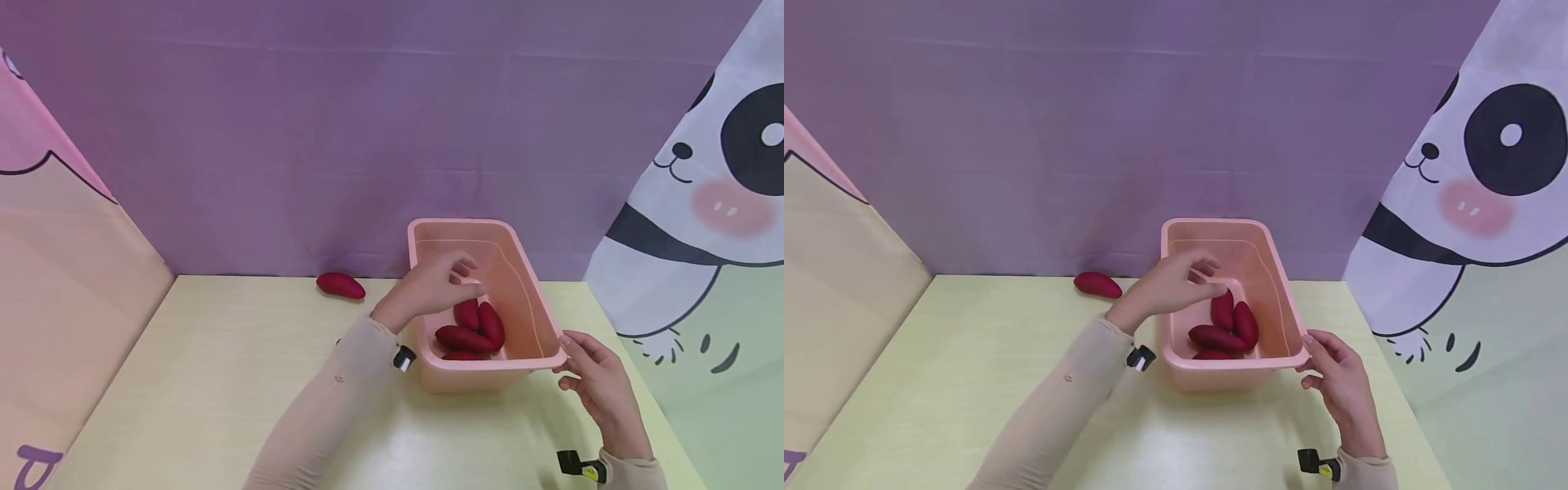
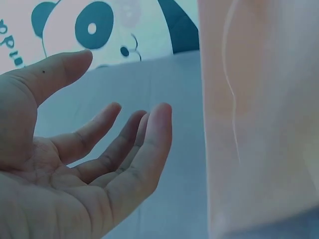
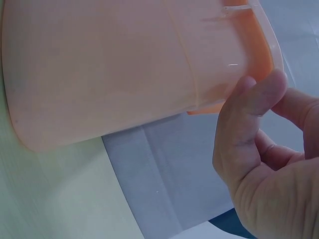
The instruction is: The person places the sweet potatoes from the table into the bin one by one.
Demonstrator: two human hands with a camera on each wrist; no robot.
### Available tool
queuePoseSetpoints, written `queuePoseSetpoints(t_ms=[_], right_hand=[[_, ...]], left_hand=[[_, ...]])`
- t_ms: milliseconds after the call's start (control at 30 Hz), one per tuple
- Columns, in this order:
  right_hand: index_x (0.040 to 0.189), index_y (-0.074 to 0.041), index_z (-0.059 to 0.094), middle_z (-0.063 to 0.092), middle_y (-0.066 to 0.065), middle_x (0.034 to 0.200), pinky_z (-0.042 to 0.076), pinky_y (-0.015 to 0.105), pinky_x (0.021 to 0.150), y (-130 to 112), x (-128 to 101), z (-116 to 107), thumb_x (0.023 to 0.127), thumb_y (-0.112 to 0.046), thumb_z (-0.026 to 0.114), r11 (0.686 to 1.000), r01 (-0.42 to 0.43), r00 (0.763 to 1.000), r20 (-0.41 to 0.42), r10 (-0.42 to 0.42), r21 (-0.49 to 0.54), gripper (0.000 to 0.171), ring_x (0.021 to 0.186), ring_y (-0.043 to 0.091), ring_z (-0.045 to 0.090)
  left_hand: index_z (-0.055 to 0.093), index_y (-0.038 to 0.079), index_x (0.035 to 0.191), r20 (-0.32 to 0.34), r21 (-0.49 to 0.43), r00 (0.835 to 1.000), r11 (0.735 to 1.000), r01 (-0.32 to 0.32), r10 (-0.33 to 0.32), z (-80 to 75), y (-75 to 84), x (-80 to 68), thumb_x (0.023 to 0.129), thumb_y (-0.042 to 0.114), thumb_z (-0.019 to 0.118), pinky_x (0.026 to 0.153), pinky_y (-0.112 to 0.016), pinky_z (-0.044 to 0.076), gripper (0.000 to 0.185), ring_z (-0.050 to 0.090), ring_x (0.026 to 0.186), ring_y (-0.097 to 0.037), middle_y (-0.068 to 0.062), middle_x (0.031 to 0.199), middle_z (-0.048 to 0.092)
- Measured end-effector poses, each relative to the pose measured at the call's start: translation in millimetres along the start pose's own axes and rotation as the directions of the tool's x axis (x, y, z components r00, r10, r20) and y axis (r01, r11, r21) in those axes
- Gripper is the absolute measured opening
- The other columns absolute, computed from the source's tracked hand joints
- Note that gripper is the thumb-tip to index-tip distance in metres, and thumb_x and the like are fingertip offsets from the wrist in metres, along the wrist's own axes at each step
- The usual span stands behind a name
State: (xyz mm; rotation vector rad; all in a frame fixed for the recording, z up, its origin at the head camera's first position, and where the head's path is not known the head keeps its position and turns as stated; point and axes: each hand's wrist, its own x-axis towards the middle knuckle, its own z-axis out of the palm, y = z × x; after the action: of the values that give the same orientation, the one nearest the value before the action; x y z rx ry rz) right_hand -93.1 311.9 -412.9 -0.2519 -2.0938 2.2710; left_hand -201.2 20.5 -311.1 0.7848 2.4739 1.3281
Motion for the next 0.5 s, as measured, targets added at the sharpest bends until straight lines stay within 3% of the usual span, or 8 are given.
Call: queuePoseSetpoints(t_ms=[233,500], right_hand=[[0.107,-0.016,0.071,0.067,0.001,0.089,0.052,0.025,0.05,-0.7,0.5,-0.3,0.101,-0.018,0.061,1.0,-0.003,1.0,-0.004,0.003,0.006,0.012,0.068,0.013,0.064],[0.106,-0.017,0.072,0.068,0.0,0.09,0.053,0.026,0.05,-1.6,-0.5,1.8,0.101,-0.019,0.062,1.0,-0.009,1.0,-0.01,0.009,0.001,0.011,0.068,0.013,0.064]], left_hand=[[0.064,0.016,0.125,-0.129,-0.062,0.989,0.996,0.067,-0.074,-18.6,-40.3,-47.5,0.09,0.034,0.075,0.089,-0.036,0.052,0.042,0.064,0.105,-0.019,0.001,0.117,0.065],[0.065,0.018,0.124,-0.256,-0.137,0.945,0.976,0.171,-0.202,-13.1,-102.5,-117.3,0.09,0.033,0.077,0.085,-0.037,0.054,0.039,0.066,0.102,-0.018,0.005,0.117,0.065]])
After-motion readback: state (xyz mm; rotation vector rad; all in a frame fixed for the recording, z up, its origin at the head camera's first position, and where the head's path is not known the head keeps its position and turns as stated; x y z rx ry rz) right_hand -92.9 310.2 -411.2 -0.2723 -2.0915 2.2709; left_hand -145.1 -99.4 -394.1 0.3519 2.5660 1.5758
